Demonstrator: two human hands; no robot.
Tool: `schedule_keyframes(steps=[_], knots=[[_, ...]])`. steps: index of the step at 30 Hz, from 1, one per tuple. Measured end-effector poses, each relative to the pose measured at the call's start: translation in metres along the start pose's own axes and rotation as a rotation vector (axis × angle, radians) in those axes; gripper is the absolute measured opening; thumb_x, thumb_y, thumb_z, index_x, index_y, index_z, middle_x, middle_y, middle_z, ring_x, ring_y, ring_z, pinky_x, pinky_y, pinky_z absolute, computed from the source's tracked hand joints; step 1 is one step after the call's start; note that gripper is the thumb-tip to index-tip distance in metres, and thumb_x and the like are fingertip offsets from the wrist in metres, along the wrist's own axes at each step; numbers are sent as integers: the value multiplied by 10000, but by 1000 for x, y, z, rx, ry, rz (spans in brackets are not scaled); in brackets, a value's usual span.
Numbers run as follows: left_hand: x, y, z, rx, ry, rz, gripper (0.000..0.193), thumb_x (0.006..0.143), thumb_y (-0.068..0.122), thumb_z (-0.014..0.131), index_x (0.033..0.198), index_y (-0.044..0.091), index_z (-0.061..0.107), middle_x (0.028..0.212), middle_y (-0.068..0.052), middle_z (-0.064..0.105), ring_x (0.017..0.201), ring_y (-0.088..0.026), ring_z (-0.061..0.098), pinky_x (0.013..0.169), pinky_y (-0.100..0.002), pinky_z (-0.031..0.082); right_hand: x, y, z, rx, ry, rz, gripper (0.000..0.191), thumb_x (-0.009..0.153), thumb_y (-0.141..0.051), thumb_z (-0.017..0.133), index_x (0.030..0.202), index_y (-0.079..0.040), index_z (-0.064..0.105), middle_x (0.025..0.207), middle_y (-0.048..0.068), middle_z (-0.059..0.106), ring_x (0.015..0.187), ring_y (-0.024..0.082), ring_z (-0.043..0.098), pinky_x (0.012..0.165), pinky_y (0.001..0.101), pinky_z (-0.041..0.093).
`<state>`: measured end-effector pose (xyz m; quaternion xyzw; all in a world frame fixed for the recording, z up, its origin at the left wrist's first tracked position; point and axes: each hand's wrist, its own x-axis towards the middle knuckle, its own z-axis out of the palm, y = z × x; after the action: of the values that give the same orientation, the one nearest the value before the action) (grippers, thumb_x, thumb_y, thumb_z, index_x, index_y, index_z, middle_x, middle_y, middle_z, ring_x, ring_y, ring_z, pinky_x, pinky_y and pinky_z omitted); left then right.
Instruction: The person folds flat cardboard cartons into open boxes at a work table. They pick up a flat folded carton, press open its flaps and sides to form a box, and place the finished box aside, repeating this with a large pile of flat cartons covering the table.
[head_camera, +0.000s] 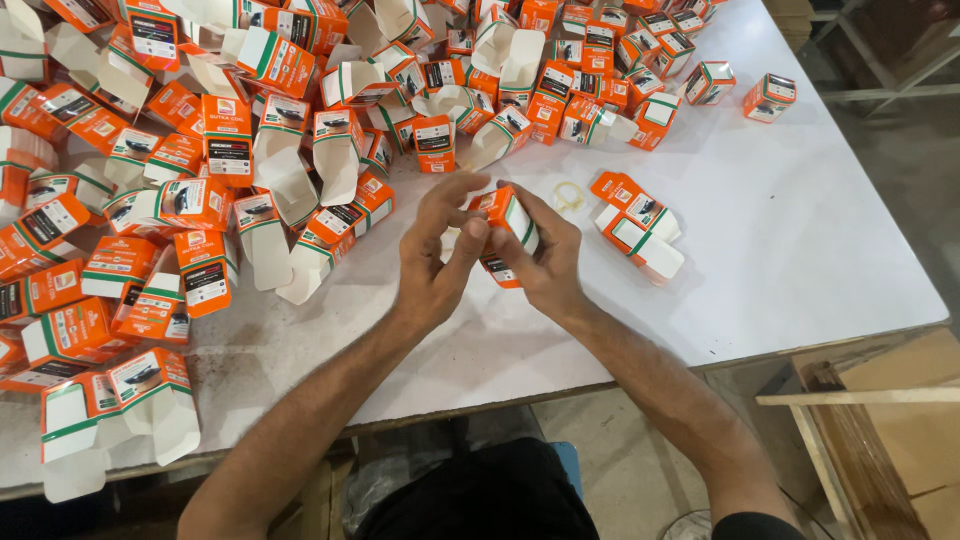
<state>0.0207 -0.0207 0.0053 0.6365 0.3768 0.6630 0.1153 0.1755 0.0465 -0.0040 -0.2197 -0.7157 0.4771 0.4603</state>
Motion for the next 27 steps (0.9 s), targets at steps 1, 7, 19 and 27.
schedule_keyframes(steps=[1, 7, 19, 27], knots=[[3, -1, -1, 16, -25, -72, 143, 1007, 115, 650, 1010, -25, 624, 1336, -196, 602, 1248, -240, 582, 1048, -354, 508, 1, -1, 0, -157, 11, -39, 691, 936, -328, 758, 1445, 69, 512, 1176, 164, 722, 986, 164, 716, 864, 312, 606], [28, -4, -40, -100, 290, -66, 262, 1050, 10, 737, 1227, 10, 545, 1511, -169, 447, 1312, -193, 550, 1053, -312, 546, 24, -8, -34, -987, -61, -517, 1250, 667, -637, 885, 1507, 95, 320, 1467, 348, 462, 1390, 477, 426, 1152, 575, 361], [16, 2, -13, 229, 198, 32, 271, 947, -87, 648, 1178, 43, 591, 1289, -137, 596, 1215, -283, 595, 1070, -393, 481, 41, 7, -113, -808, -112, 544, 896, 724, -572, 870, 1304, 58, 608, 1138, 263, 715, 986, 325, 689, 881, 463, 552], [1, 6, 30, 219, -30, -44, 258, 917, 48, 763, 1143, 40, 637, 1045, -113, 668, 932, -263, 645, 776, -367, 543, 24, 5, -45, 837, -184, 318, 917, 880, -569, 741, 1509, -17, 364, 1321, 226, 616, 1154, 286, 676, 1017, 463, 575]])
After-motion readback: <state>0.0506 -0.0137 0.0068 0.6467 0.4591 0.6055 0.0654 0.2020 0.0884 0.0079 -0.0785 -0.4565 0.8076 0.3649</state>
